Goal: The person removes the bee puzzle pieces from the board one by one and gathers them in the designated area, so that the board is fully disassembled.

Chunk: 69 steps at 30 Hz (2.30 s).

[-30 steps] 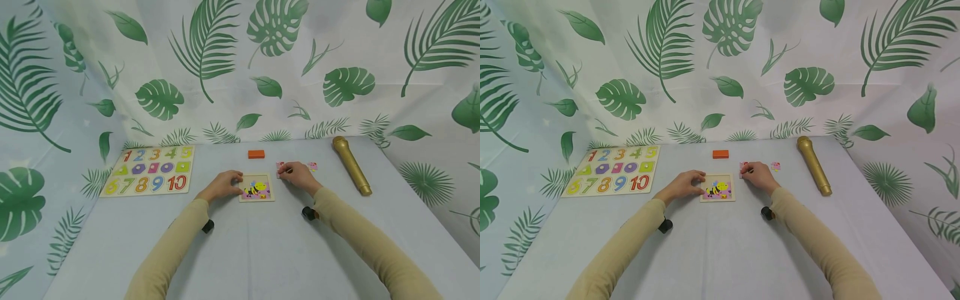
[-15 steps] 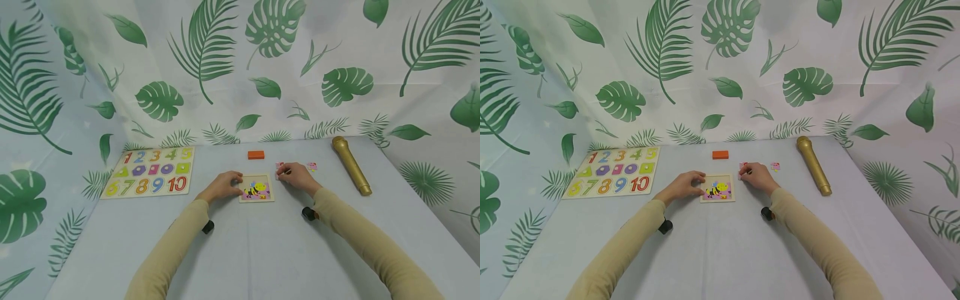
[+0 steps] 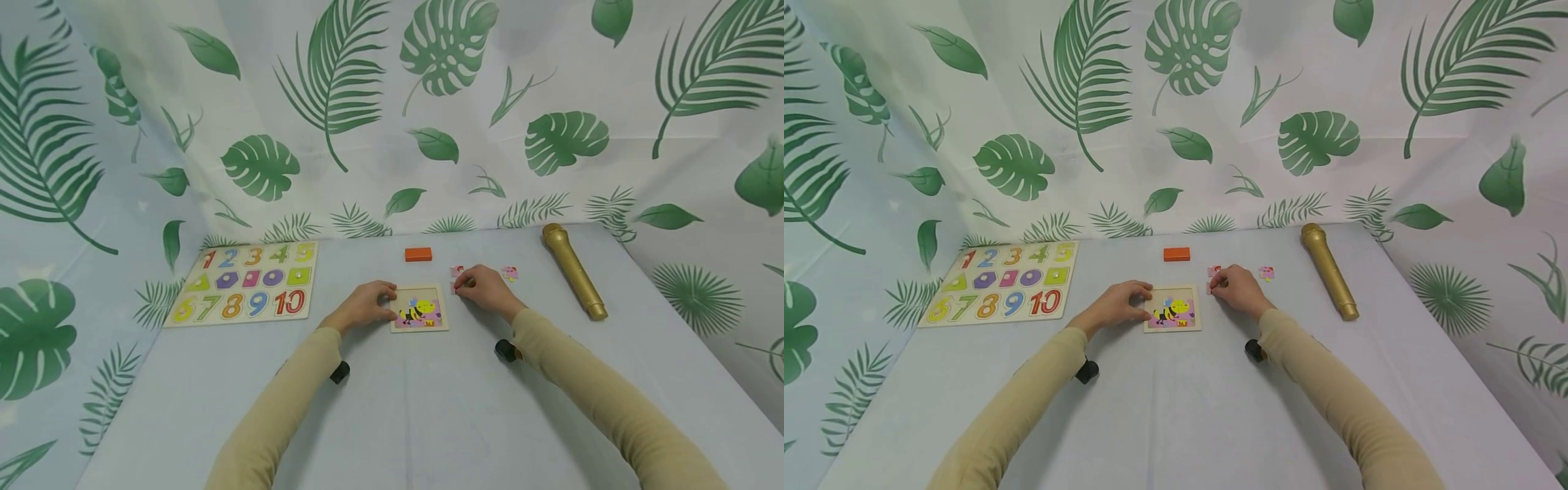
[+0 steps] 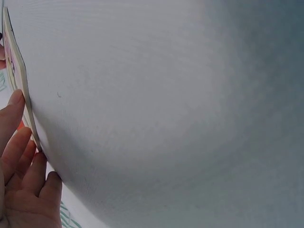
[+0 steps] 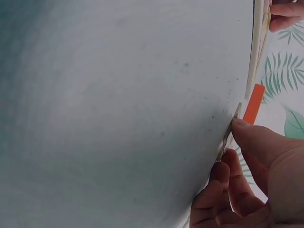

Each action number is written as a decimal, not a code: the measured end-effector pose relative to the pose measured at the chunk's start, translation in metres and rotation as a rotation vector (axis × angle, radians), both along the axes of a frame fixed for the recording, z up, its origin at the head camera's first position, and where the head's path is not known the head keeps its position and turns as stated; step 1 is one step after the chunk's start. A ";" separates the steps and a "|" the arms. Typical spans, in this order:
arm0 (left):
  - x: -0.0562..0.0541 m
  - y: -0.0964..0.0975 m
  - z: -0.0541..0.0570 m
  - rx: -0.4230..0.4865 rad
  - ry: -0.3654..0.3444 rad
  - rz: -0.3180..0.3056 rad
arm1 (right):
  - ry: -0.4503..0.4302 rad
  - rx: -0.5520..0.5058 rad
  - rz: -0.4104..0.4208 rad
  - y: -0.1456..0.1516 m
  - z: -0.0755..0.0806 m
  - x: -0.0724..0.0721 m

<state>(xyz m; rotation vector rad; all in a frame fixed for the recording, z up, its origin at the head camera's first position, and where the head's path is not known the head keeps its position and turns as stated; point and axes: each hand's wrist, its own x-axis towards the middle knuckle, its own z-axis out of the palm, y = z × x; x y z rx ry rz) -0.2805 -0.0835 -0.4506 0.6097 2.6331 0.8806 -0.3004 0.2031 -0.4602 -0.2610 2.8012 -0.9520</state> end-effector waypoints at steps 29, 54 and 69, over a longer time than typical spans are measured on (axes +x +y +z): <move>-0.005 0.006 0.001 -0.061 0.022 -0.036 | -0.091 -0.041 0.149 -0.067 0.011 0.026; -0.007 0.007 0.000 -0.064 -0.007 -0.026 | -0.070 0.085 0.207 -0.082 0.015 0.025; -0.006 0.008 0.001 -0.073 -0.004 -0.023 | -0.096 0.088 0.233 -0.083 0.020 0.022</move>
